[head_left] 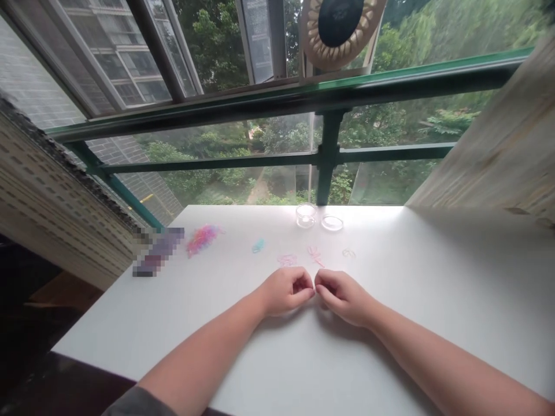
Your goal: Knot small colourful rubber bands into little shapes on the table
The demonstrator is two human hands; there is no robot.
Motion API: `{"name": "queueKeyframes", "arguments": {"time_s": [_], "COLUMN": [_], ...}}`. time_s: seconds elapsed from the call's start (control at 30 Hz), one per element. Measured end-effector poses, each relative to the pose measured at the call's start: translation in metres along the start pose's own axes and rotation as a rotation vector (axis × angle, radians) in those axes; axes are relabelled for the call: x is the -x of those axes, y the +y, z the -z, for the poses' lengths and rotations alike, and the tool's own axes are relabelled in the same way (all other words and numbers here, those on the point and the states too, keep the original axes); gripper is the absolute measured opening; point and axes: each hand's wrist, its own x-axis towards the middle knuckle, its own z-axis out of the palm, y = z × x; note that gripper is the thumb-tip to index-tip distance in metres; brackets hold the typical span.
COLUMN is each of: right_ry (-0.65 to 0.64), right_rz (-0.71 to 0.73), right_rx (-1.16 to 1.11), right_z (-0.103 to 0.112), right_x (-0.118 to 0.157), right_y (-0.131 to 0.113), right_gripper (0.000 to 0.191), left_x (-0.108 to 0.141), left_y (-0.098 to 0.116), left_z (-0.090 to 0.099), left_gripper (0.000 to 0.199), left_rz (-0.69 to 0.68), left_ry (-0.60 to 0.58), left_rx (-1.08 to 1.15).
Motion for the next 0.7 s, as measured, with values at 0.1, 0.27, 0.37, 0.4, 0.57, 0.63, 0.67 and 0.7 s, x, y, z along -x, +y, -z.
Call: {"name": "queueKeyframes", "arguments": {"time_s": [0.1, 0.27, 0.37, 0.4, 0.57, 0.63, 0.67, 0.7], "right_ry": [0.003, -0.018, -0.039, -0.044, -0.08, -0.091, -0.092, -0.093], "right_rz": [0.002, -0.012, -0.022, -0.027, -0.046, -0.049, -0.048, -0.047], "right_rx": [0.025, 0.018, 0.034, 0.046, 0.078, 0.082, 0.086, 0.089], "right_z": [0.0, 0.0, 0.0, 0.001, 0.001, 0.001, 0.0, 0.0], "right_x": [0.0, 0.0, 0.0, 0.0, 0.001, 0.001, 0.002, 0.002], "right_y": [0.0, -0.001, -0.001, -0.002, -0.002, -0.002, -0.002, -0.002], "right_gripper": [0.013, 0.014, 0.014, 0.015, 0.016, 0.015, 0.015, 0.015], "left_x": [0.002, 0.003, 0.004, 0.006, 0.017, 0.019, 0.02, 0.019], "left_y": [-0.002, -0.002, -0.011, -0.016, -0.051, -0.061, -0.063, -0.065], "left_z": [0.0, 0.007, 0.031, 0.041, 0.092, 0.101, 0.103, 0.103], "left_gripper": [0.01, 0.008, 0.007, 0.008, 0.016, 0.018, 0.019, 0.019], "left_rz": [-0.003, -0.036, -0.042, -0.024, 0.233, 0.293, 0.308, 0.316], "left_ry": [-0.003, -0.016, 0.059, 0.111, 0.372, 0.389, 0.39, 0.389], "left_rx": [-0.009, -0.075, -0.148, -0.166, -0.298, -0.331, -0.342, -0.352]}}
